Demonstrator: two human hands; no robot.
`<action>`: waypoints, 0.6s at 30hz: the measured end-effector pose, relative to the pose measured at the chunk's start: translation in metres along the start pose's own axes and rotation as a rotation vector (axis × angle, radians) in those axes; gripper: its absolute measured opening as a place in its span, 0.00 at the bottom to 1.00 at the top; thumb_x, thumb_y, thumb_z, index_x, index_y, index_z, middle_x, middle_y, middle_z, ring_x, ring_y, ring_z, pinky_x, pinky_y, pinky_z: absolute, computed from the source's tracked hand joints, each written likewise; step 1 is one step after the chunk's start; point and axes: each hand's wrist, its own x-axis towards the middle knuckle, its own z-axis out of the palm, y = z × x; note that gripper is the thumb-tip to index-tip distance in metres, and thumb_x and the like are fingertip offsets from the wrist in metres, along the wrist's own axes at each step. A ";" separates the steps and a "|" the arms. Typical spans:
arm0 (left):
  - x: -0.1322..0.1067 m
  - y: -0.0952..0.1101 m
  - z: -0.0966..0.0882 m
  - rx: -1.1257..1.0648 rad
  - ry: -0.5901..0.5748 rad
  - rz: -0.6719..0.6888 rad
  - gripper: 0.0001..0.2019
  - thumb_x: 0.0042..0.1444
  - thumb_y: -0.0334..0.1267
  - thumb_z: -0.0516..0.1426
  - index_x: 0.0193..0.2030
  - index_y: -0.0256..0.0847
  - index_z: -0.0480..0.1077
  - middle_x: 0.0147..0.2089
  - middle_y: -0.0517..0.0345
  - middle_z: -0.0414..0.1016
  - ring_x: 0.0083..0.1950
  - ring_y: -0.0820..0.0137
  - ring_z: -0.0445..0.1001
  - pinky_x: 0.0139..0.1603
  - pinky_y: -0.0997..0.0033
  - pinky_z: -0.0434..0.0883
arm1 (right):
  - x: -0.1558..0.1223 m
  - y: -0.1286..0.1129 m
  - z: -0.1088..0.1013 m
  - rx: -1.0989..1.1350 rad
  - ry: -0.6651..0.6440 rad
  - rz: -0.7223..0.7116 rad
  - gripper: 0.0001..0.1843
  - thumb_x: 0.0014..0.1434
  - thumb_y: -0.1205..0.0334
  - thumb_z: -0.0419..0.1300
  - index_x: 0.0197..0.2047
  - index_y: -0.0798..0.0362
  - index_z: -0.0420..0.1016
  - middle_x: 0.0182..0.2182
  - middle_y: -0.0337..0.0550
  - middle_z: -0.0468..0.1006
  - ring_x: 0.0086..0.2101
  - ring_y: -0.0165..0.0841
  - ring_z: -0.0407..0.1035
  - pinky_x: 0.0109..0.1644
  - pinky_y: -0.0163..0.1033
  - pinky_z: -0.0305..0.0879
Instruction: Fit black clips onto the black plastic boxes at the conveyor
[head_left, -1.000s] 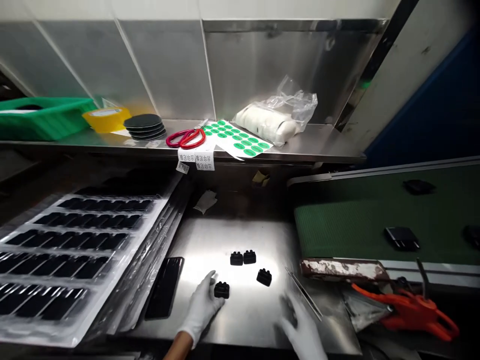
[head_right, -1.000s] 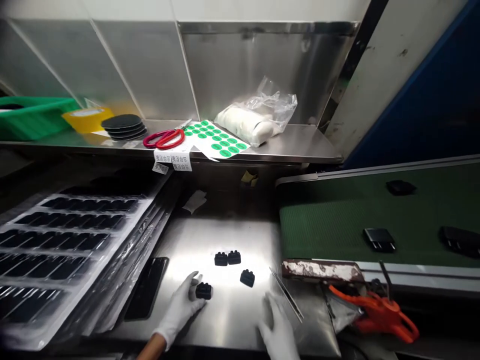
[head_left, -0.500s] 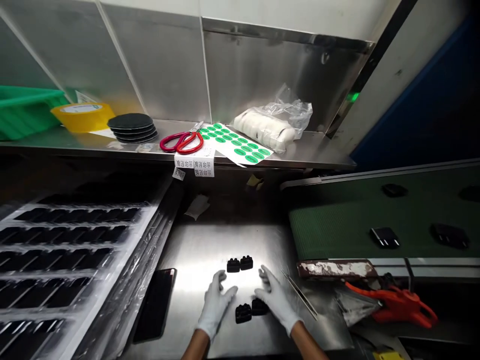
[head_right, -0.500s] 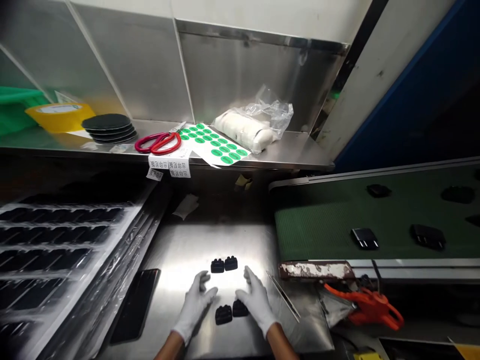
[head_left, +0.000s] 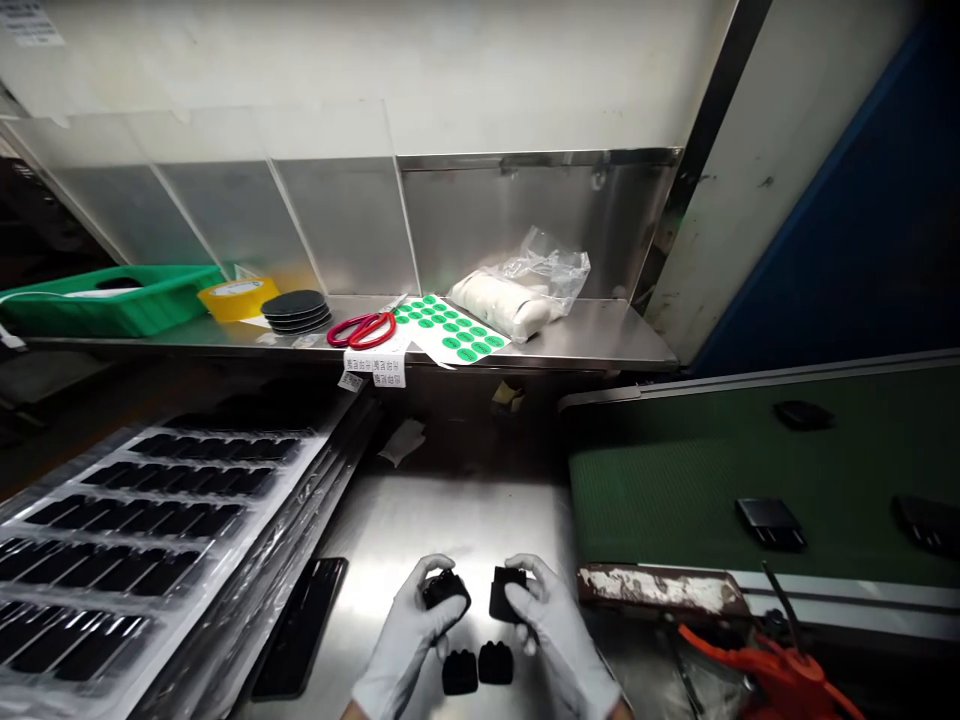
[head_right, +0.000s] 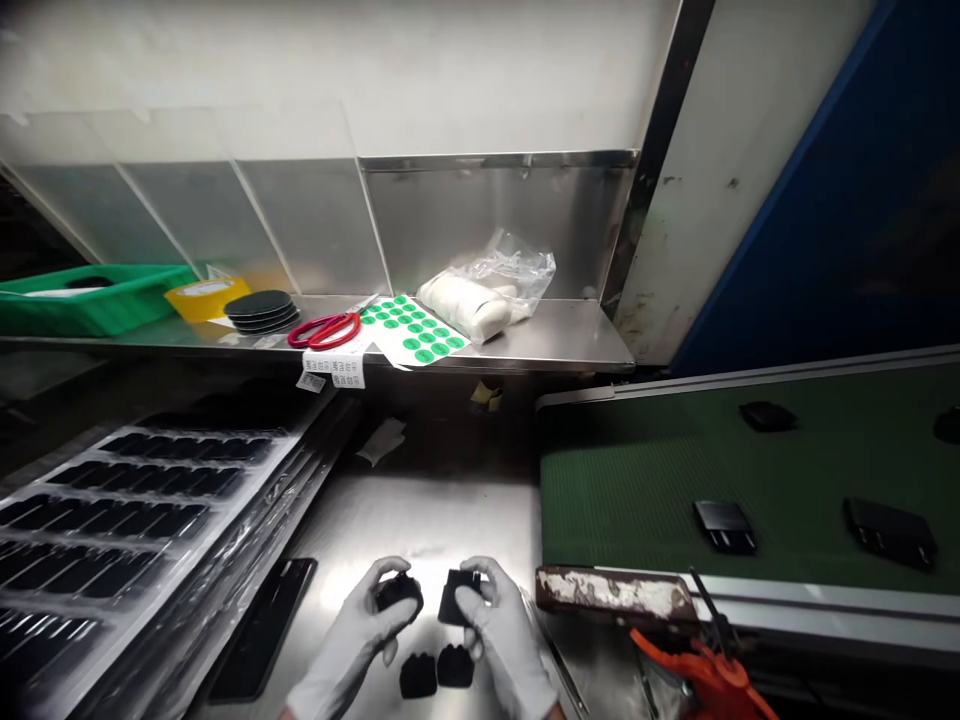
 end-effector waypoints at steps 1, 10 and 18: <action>-0.013 0.019 0.002 -0.032 -0.038 -0.007 0.20 0.52 0.30 0.60 0.51 0.43 0.61 0.40 0.62 0.68 0.26 0.78 0.65 0.23 0.76 0.66 | -0.013 -0.019 -0.002 0.051 -0.026 0.009 0.23 0.56 0.54 0.63 0.51 0.53 0.64 0.37 0.42 0.75 0.19 0.23 0.63 0.19 0.29 0.54; -0.056 0.150 0.032 -0.149 -0.214 -0.098 0.32 0.38 0.22 0.65 0.50 0.47 0.62 0.40 0.59 0.73 0.31 0.65 0.78 0.21 0.74 0.72 | -0.063 -0.156 -0.006 0.207 -0.035 0.056 0.35 0.35 0.78 0.68 0.48 0.51 0.68 0.39 0.41 0.76 0.38 0.36 0.74 0.34 0.34 0.69; -0.074 0.158 0.043 0.062 -0.200 -0.256 0.28 0.40 0.25 0.63 0.48 0.47 0.62 0.26 0.67 0.74 0.16 0.77 0.68 0.17 0.79 0.64 | -0.084 -0.165 -0.002 0.144 0.042 0.144 0.40 0.31 0.79 0.68 0.50 0.52 0.66 0.41 0.43 0.78 0.40 0.38 0.75 0.41 0.38 0.71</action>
